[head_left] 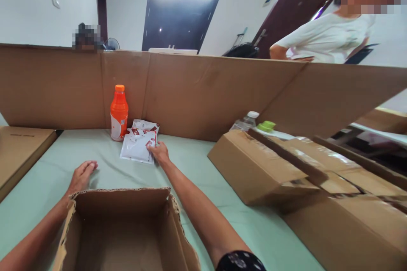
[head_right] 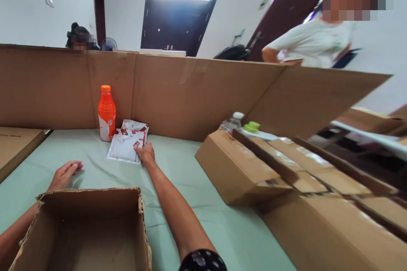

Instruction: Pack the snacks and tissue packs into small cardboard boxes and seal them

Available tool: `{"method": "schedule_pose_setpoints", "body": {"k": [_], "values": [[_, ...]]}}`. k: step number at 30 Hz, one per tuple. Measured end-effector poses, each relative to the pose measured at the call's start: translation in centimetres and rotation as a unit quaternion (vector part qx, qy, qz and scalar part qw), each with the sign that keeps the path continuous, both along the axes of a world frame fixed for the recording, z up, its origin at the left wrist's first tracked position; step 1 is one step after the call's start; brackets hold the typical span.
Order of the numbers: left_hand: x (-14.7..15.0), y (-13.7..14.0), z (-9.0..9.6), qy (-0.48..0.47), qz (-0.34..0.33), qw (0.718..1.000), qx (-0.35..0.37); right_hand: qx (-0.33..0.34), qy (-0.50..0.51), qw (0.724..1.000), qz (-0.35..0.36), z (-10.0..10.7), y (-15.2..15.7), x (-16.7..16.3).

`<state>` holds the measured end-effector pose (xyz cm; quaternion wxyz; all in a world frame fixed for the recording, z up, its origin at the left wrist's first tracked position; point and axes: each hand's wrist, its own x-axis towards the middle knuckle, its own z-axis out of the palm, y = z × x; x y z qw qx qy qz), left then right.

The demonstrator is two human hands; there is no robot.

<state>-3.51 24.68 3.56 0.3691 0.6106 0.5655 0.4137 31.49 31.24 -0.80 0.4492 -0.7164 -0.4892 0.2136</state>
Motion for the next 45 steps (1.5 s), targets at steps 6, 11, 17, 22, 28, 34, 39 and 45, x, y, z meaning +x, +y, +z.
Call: {"method": "schedule_pose_setpoints", "body": {"k": [6, 11, 17, 22, 28, 34, 39, 45], "values": [[0.3, 1.4, -4.5, 0.035, -0.019, 0.999, 0.018, 0.073, 0.014, 0.996, 0.039, -1.1, -1.4, -0.8], [-0.2, 1.8, -5.4, 0.053, -0.038, 0.997, 0.034, 0.161, -0.057, 0.979, 0.111, 0.1, -8.6, 0.9], [-0.1, 2.0, -5.7, 0.075, -0.050, 0.995, 0.043, 0.122, -0.159, 0.932, 0.301, 0.3, -17.7, 3.0], [-0.2, 2.1, -6.0, 0.100, -0.051, 0.992, 0.055, 0.024, -0.268, 0.921, 0.281, 2.1, -17.2, 4.0], [-0.2, 2.0, -6.3, 0.120, -0.049, 0.987, 0.092, -0.017, -0.296, 0.938, 0.179, 5.5, -4.3, 2.5], [-0.2, 1.8, -6.8, 0.139, -0.046, 0.982, 0.115, -0.097, -0.355, 0.919, 0.140, 7.4, 5.7, -0.8], [-0.1, 1.7, -7.0, 0.147, -0.048, 0.982, 0.110, -0.183, -0.381, 0.894, 0.151, 7.5, 5.8, -0.8], [0.3, 1.6, -6.7, 0.144, -0.052, 0.982, 0.107, -0.215, -0.382, 0.887, 0.144, 9.7, 1.4, 3.9]]}}
